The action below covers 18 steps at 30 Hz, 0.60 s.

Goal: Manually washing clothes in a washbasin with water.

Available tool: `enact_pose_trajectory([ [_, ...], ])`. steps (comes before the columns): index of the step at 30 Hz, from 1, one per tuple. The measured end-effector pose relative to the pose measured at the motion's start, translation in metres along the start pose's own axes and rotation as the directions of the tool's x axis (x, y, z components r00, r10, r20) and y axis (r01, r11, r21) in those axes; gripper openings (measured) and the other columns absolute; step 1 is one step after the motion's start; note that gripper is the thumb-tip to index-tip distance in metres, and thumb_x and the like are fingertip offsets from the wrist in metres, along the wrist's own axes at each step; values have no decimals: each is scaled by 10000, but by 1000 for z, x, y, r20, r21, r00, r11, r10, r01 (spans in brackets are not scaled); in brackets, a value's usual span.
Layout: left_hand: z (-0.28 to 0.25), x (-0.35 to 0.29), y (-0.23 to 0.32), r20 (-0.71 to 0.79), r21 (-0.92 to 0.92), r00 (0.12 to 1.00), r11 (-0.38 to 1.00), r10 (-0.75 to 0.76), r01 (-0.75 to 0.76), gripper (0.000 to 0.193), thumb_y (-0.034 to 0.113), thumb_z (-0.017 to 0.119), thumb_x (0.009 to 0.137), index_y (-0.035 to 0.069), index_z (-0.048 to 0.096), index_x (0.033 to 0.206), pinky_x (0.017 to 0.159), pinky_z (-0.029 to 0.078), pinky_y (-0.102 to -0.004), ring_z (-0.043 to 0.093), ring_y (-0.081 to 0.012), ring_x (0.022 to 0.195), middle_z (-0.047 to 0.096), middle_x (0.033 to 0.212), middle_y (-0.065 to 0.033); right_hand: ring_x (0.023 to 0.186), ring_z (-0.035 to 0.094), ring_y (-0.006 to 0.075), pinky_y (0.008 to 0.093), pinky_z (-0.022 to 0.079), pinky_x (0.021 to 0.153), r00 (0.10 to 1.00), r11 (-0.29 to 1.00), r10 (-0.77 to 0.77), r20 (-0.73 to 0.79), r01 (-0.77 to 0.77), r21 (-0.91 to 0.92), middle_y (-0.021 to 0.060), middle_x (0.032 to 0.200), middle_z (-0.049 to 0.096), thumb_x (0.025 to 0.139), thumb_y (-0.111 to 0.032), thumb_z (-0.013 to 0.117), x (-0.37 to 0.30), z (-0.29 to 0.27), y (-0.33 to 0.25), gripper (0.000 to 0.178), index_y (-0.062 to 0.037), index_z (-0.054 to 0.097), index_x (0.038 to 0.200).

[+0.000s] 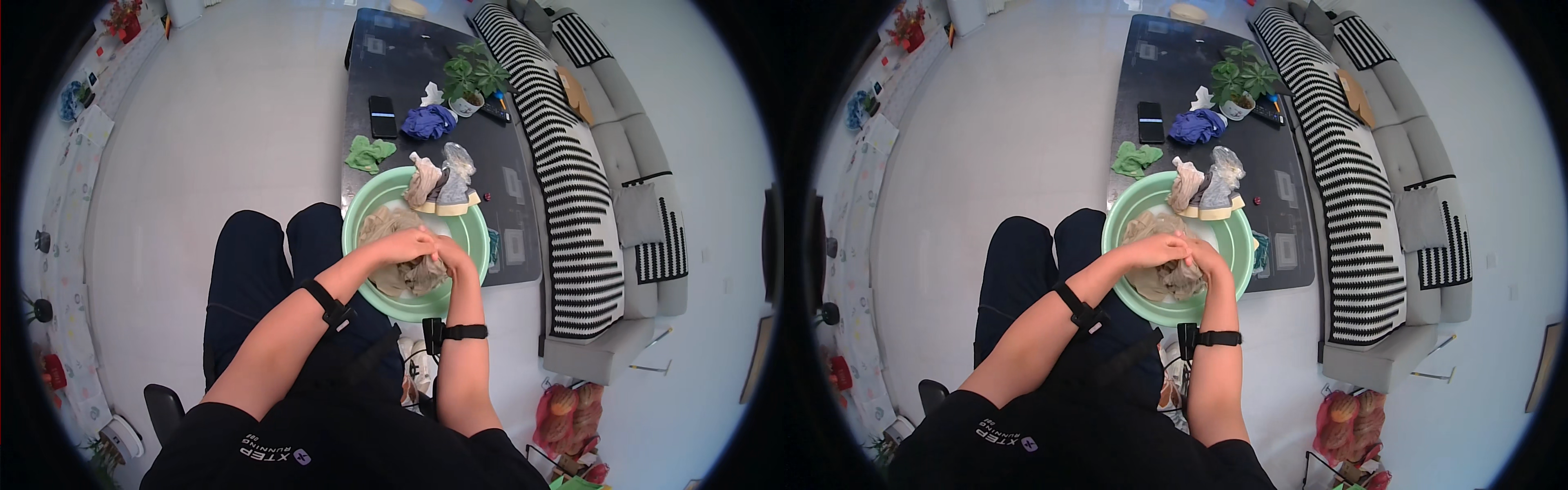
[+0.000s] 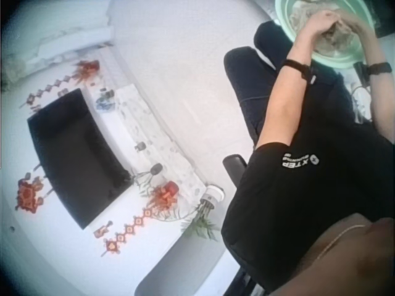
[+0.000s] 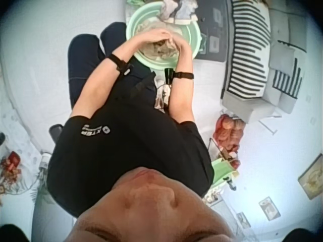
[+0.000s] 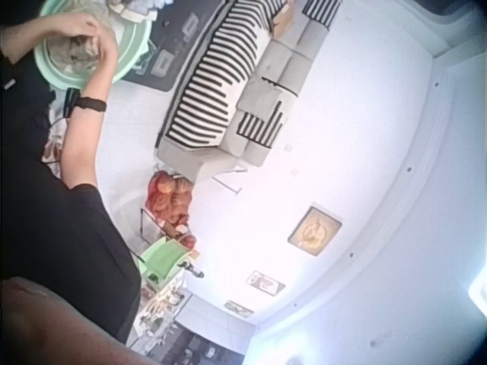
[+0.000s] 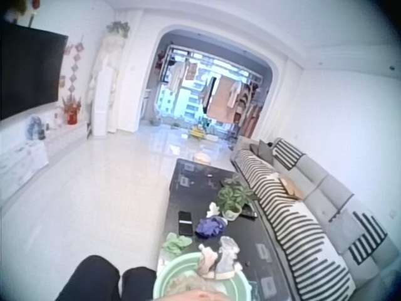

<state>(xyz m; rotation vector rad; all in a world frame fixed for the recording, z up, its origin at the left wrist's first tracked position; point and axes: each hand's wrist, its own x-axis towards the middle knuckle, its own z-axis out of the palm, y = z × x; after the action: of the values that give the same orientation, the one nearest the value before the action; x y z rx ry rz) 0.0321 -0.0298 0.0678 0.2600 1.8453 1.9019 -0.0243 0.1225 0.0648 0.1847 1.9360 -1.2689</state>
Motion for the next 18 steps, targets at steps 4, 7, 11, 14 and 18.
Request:
enact_pose_trajectory([
  [4,-14,2,1,-443,124,887,971,-128,202,222,214,452,809,56,607,830,636,432,-296,568,-148,678,601,688,-77,708,529,107,225,420,649,984,984,-180,14,179,18,46,783,582,743,-116,547,0,2,0,222,21,587,913],
  [7,-33,6,-25,-666,170,744,982,50,87,204,197,460,809,54,590,876,637,438,-316,579,-177,709,594,714,-118,701,526,92,208,416,638,938,925,-340,-71,347,156,29,797,573,759,-66,501,-17,3,-26,175,13,563,903],
  [11,-30,7,-44,-343,55,934,995,103,-89,288,219,461,858,22,482,1068,822,383,-265,498,-165,970,528,1057,-88,692,520,76,203,416,635,865,808,-494,-87,494,320,16,791,562,793,-57,460,-50,-4,-55,149,-6,543,906],
  [14,-28,5,-40,-248,-50,968,997,41,-55,403,285,496,846,16,434,1140,866,352,-274,453,-168,1025,483,1117,-86,692,517,67,199,419,631,809,744,-577,-117,579,333,14,782,559,811,-51,442,-77,-7,-73,124,-13,535,883],
  [18,-35,-9,-36,-255,114,967,994,26,3,508,353,553,803,5,437,1153,860,357,-274,466,-176,1005,510,1055,-111,688,529,72,202,442,621,732,633,-634,-249,676,377,21,781,558,821,-40,425,-104,-17,-86,113,-16,526,866],
])
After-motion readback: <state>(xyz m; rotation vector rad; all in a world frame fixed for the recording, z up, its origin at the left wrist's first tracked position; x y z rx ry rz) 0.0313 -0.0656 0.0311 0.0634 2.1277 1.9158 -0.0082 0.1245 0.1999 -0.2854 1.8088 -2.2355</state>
